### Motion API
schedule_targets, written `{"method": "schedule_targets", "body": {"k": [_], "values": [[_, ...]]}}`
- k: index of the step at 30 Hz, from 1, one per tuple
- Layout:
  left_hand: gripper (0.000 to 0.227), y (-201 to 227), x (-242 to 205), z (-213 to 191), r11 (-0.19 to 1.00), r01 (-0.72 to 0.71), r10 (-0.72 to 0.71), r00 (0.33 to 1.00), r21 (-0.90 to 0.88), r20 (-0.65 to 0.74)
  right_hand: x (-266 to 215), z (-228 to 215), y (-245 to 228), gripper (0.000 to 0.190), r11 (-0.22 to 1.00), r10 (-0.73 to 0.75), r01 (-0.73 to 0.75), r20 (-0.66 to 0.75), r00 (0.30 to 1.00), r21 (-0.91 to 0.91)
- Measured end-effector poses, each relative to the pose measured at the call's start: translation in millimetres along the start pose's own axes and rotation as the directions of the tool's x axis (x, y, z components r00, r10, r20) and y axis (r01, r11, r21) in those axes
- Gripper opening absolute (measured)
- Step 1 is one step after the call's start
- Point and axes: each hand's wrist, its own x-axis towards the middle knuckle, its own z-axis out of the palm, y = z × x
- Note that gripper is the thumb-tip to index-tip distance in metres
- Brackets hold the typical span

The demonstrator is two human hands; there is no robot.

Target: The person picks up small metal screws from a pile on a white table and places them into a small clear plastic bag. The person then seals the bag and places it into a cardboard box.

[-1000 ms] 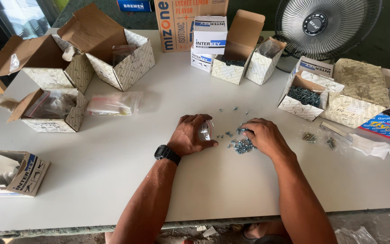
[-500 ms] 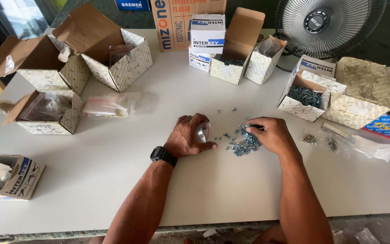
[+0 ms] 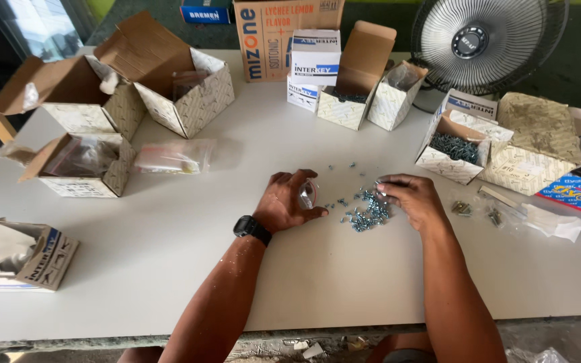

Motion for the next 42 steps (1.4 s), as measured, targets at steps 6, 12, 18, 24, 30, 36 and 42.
{"method": "schedule_targets", "body": {"k": [6, 12, 18, 24, 30, 36, 42], "values": [[0.07, -2.7, 9.6, 13.2, 0.996, 0.089, -0.089, 0.996, 0.008, 0.013, 7.7, -5.9, 11.4, 0.03, 0.981, -0.122, 0.116, -0.03, 0.992, -0.158], [0.069, -4.9, 22.9, 25.2, 0.984, 0.171, -0.172, 0.985, 0.042, 0.008, 3.4, -0.3, 12.6, 0.022, 0.698, -0.289, 0.193, -0.026, 0.957, -0.689], [0.07, -6.0, 22.8, 19.2, 0.994, 0.106, -0.107, 0.994, -0.025, -0.033, 3.7, 5.9, 13.0, 0.021, 0.543, -0.452, 0.404, 0.149, 0.879, -0.736], [0.073, -3.3, 21.1, 20.2, 0.997, 0.066, -0.067, 0.998, -0.043, -0.02, 3.4, 9.5, 21.3, 0.019, 0.424, -0.528, 0.486, 0.227, 0.818, -0.765], [0.074, -0.7, 14.0, 19.2, 0.996, 0.09, -0.09, 0.996, -0.02, 0.007, 26.1, -7.5, 47.0, 0.017, 0.239, -0.609, 0.521, 0.291, 0.738, -0.82], [0.076, -3.4, 7.4, 24.4, 0.994, 0.106, -0.107, 0.994, 0.03, 0.031, 28.5, -10.2, 53.9, 0.016, 0.215, -0.633, 0.598, 0.355, 0.687, -0.772], [0.083, 18.8, 5.1, 9.3, 0.983, 0.051, -0.064, 0.995, 0.177, 0.07, 38.0, -16.8, 57.8, 0.021, 0.157, -0.633, 0.576, 0.365, 0.682, -0.802]]}}
